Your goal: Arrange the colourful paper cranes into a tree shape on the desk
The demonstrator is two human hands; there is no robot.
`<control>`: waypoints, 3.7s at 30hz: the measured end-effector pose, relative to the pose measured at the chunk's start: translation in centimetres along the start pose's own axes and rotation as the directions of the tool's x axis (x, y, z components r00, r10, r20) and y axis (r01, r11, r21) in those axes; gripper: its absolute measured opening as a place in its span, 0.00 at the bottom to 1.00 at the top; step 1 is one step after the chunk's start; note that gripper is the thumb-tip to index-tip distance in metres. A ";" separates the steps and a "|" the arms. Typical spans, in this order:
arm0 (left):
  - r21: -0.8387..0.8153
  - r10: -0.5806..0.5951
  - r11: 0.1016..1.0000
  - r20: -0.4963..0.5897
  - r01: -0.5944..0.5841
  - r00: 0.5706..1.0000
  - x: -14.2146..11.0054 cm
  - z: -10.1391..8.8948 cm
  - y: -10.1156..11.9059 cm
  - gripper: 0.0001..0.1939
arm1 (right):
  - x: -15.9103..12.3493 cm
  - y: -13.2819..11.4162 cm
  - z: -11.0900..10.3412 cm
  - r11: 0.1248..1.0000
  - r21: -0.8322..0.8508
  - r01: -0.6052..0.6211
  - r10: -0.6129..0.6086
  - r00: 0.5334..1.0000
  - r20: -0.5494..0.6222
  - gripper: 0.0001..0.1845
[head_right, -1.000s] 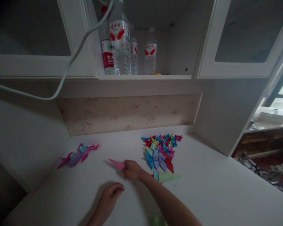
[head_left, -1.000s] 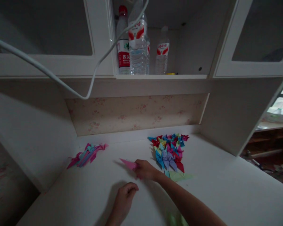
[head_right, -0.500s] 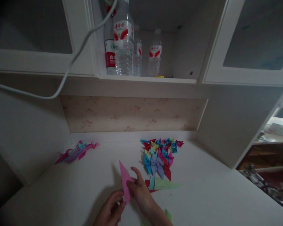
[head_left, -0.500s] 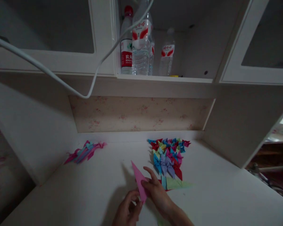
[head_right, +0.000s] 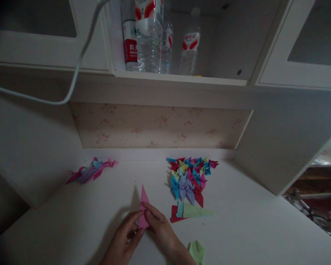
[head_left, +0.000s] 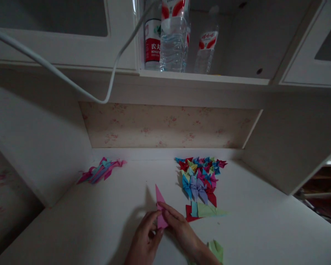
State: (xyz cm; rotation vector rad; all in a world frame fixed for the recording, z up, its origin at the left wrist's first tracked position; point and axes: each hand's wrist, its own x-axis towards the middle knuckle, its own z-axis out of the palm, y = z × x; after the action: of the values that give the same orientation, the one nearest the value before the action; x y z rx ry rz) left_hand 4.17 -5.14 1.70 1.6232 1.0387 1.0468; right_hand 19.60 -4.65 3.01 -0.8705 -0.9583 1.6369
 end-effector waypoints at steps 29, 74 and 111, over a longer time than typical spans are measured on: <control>-0.612 -0.498 0.734 -0.191 0.294 0.846 1.2 -2.5 1.8 0.18 | -0.5 0.8 0.7 0.995 0.094 0.017 -0.005 0.992 -0.123 0.49; -0.417 -0.481 0.770 0.115 0.482 0.869 1.5 -1.3 1.0 0.19 | -6.3 -5.3 -21.4 0.349 -0.878 -0.329 -0.520 0.711 -0.473 0.12; -0.353 -0.426 0.817 0.164 0.456 0.890 1.6 -1.2 -0.7 0.13 | -2.6 -1.0 1.7 0.717 -0.689 0.103 -0.090 0.994 0.054 0.20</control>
State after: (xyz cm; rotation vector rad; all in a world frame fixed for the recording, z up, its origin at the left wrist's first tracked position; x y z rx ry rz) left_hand 3.36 -3.19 1.57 1.0268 1.0189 0.7985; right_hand 19.12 -7.25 4.88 -1.2734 -1.6544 1.1761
